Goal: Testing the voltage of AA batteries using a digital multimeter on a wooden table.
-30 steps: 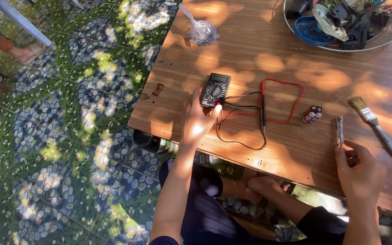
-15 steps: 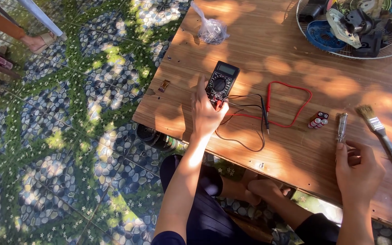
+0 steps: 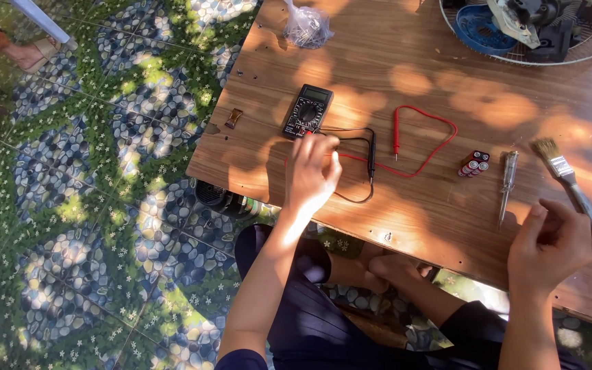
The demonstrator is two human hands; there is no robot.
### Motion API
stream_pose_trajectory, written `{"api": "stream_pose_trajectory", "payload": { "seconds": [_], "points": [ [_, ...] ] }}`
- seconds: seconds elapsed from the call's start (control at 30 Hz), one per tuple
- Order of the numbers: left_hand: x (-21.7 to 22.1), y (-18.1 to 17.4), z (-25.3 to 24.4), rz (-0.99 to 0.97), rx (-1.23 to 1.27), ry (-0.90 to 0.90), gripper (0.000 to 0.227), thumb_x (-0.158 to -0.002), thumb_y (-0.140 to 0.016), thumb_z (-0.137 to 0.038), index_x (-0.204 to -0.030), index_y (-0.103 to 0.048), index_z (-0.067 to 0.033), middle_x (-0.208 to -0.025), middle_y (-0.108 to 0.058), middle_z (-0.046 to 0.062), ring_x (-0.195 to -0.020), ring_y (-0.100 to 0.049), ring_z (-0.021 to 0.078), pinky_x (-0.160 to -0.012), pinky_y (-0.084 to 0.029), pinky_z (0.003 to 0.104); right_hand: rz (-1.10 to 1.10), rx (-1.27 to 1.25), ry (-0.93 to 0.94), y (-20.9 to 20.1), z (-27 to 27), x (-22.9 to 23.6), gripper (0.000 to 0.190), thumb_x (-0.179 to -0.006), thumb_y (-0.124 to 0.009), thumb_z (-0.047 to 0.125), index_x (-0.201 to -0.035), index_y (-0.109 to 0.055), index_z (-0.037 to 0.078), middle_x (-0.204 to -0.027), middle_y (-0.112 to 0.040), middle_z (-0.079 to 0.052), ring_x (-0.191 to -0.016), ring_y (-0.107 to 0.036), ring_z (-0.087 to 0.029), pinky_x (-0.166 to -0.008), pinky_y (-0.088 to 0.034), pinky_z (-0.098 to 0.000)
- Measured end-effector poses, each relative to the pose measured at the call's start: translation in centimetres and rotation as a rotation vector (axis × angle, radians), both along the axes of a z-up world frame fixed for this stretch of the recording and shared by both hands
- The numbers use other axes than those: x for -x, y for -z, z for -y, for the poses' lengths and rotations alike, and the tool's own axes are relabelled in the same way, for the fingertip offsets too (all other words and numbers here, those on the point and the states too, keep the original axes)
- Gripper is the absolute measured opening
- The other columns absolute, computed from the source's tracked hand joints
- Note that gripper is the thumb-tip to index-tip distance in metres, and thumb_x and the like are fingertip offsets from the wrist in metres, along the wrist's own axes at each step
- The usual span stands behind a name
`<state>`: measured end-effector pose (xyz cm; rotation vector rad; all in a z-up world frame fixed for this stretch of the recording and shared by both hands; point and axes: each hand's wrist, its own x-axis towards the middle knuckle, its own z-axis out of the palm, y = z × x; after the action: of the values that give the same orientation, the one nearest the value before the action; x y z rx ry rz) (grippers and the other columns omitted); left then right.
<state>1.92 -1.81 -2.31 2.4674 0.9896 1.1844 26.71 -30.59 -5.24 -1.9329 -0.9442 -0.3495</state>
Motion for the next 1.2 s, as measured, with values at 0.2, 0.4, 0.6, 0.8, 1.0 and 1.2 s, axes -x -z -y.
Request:
{"api": "stream_pose_trajectory", "payload": {
  "seconds": [0.2, 0.4, 0.6, 0.8, 1.0, 1.2],
  "points": [
    [-3.0, -0.2, 2.6, -0.198, 0.289, 0.129, 0.046, -0.090, -0.065, -0.055, -0.075, -0.060, -0.0117, -0.074, -0.064, 0.007, -0.070, -0.070, 0.0352, -0.058, -0.051, 0.050, 0.095, 0.066, -0.307, -3.3, -9.5, 5.1, 0.007, -0.102, -0.071, 0.002, -0.107, -0.076, -0.001, -0.080, -0.066, -0.012, -0.062, -0.061, -0.027, -0.059, -0.050, -0.0373],
    [-4.8, 2.0, 0.8, -0.494, 0.485, 0.099, 0.035, -0.086, -0.062, -0.050, -0.084, -0.064, -0.0151, -0.078, -0.069, 0.008, -0.078, -0.075, 0.0392, -0.065, -0.057, 0.051, -0.177, 0.670, -0.268, -3.1, -20.6, 3.3, 0.030, -0.101, -0.067, 0.024, -0.114, -0.065, -0.003, -0.108, -0.063, -0.021, -0.090, -0.072, -0.043, -0.068, -0.062, -0.0535],
    [0.2, -1.5, 1.0, 0.229, 0.613, 0.245, 0.019, -0.100, -0.058, -0.026, -0.102, -0.069, -0.0101, -0.076, -0.063, 0.009, -0.069, -0.064, 0.0224, -0.059, -0.053, 0.034, -0.674, 0.264, -0.412, -4.5, -20.6, 3.5, 0.025, -0.099, -0.062, 0.015, -0.116, -0.059, -0.004, -0.082, -0.064, -0.013, -0.065, -0.063, -0.020, -0.056, -0.050, -0.0330],
    [1.5, -4.0, 2.3, 0.957, 0.708, 0.401, 0.026, -0.109, -0.043, -0.012, -0.128, -0.056, 0.0013, -0.077, -0.054, 0.008, -0.064, -0.053, 0.0098, -0.054, -0.044, 0.021, -0.968, -0.467, -0.656, -7.9, -17.7, 6.8, 0.026, -0.103, -0.048, 0.007, -0.125, -0.060, 0.006, -0.085, -0.053, -0.009, -0.066, -0.052, -0.013, -0.061, -0.049, -0.0282],
    [0.6, -4.1, 3.4, 1.051, 0.605, 0.382, 0.023, -0.109, -0.047, -0.011, -0.119, -0.061, 0.0038, -0.061, -0.052, 0.008, -0.056, -0.053, 0.0121, -0.052, -0.038, 0.019, -1.040, -0.613, -0.844, -10.0, -15.3, 8.0, 0.042, -0.097, -0.054, 0.016, -0.135, -0.056, -0.002, -0.099, -0.060, -0.014, -0.079, -0.060, -0.015, -0.072, -0.052, -0.0308],
    [0.8, -5.8, 3.8, 1.024, 0.520, 0.400, 0.016, -0.101, -0.060, -0.003, -0.112, -0.066, 0.0073, -0.072, -0.057, 0.012, -0.066, -0.057, 0.0149, -0.064, -0.047, 0.025, -0.680, -0.643, -0.669, -10.7, -14.6, 8.5, 0.034, -0.103, -0.064, 0.004, -0.135, -0.059, -0.004, -0.091, -0.058, -0.010, -0.072, -0.057, -0.011, -0.068, -0.053, -0.0264]
  ]
}}
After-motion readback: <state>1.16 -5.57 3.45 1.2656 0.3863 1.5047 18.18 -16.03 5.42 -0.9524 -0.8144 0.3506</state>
